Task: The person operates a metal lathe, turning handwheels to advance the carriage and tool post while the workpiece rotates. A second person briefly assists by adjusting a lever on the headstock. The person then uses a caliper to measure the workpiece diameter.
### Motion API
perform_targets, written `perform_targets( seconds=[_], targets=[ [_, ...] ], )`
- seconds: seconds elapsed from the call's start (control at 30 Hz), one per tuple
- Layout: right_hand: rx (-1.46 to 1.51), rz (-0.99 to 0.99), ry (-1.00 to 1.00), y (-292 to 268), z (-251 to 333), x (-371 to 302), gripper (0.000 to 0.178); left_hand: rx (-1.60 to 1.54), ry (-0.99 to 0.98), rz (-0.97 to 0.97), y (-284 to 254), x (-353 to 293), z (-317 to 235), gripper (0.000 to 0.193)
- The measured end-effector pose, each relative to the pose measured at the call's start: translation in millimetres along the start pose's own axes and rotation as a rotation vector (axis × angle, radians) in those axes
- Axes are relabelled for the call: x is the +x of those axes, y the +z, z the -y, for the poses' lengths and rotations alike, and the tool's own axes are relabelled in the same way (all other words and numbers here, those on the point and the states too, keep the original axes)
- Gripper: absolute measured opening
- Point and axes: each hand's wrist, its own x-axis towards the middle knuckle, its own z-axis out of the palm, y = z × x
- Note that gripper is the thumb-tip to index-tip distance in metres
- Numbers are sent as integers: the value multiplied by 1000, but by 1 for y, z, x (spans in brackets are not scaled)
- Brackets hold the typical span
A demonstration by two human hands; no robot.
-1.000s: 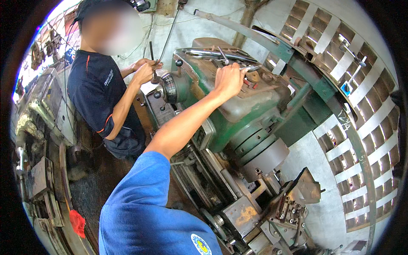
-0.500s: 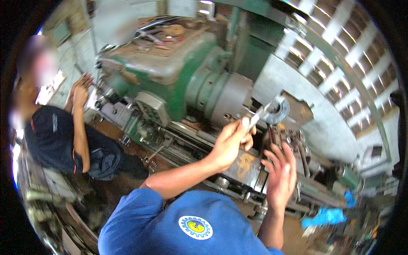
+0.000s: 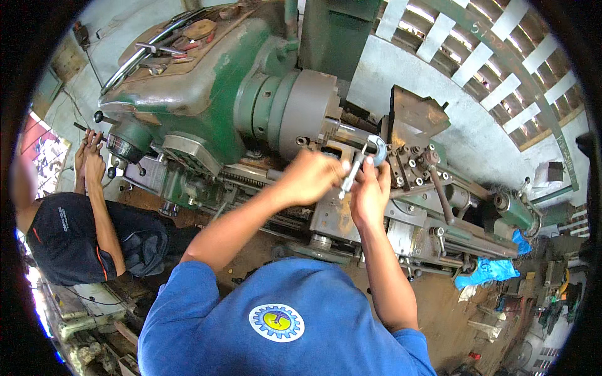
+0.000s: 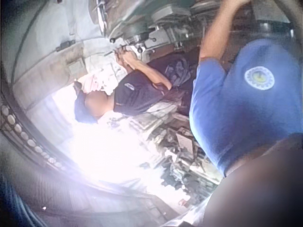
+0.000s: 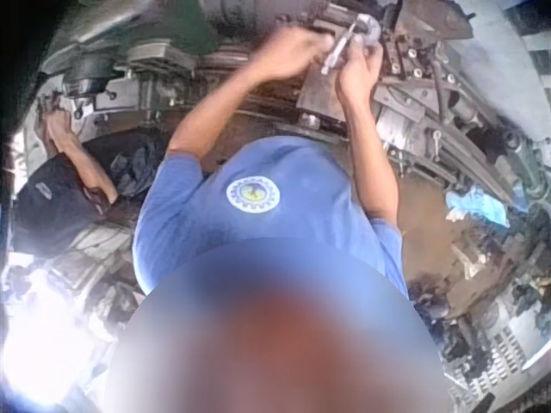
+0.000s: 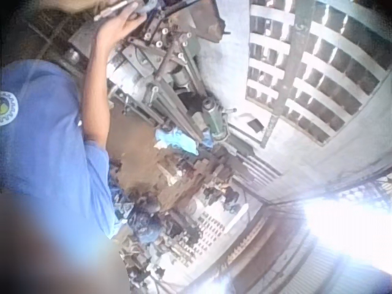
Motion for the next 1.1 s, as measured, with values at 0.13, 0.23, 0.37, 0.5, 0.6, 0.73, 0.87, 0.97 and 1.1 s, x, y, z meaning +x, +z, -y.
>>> perform_targets(
  seconds=[0.13, 0.23, 0.37, 0.5, 0.6, 0.73, 0.87, 0.97, 1.1],
  targets=[
    [-128, -135, -82, 4, -37, 50, 22, 312, 310, -691, -60, 67, -3, 39],
    [-241, -182, -88, 4, -66, 86, 21, 567, 342, -741, -66, 114, 7, 37],
    [-260, -195, -177, 4, -90, 112, 27, 666, 241, -795, -57, 128, 27, 35],
    [-213, -187, -163, 6, -100, 116, 29, 660, 291, -785, -59, 125, 31, 33],
    [-171, -223, -109, 7, -104, 116, 28, 655, 238, -781, -60, 125, 27, 32],
    [-101, -213, -68, 6, -106, 118, 22, 680, 227, -788, -59, 126, 25, 32],
    [-70, -222, -26, 7, -105, 121, 16, 698, 207, -778, -58, 125, 25, 32],
    [-91, -243, -44, 7, -106, 121, 16, 712, 205, -776, -59, 126, 24, 32],
    [-160, -292, -79, 6, -114, 124, 15, 710, 219, -782, -58, 127, 25, 32]
  ],
)
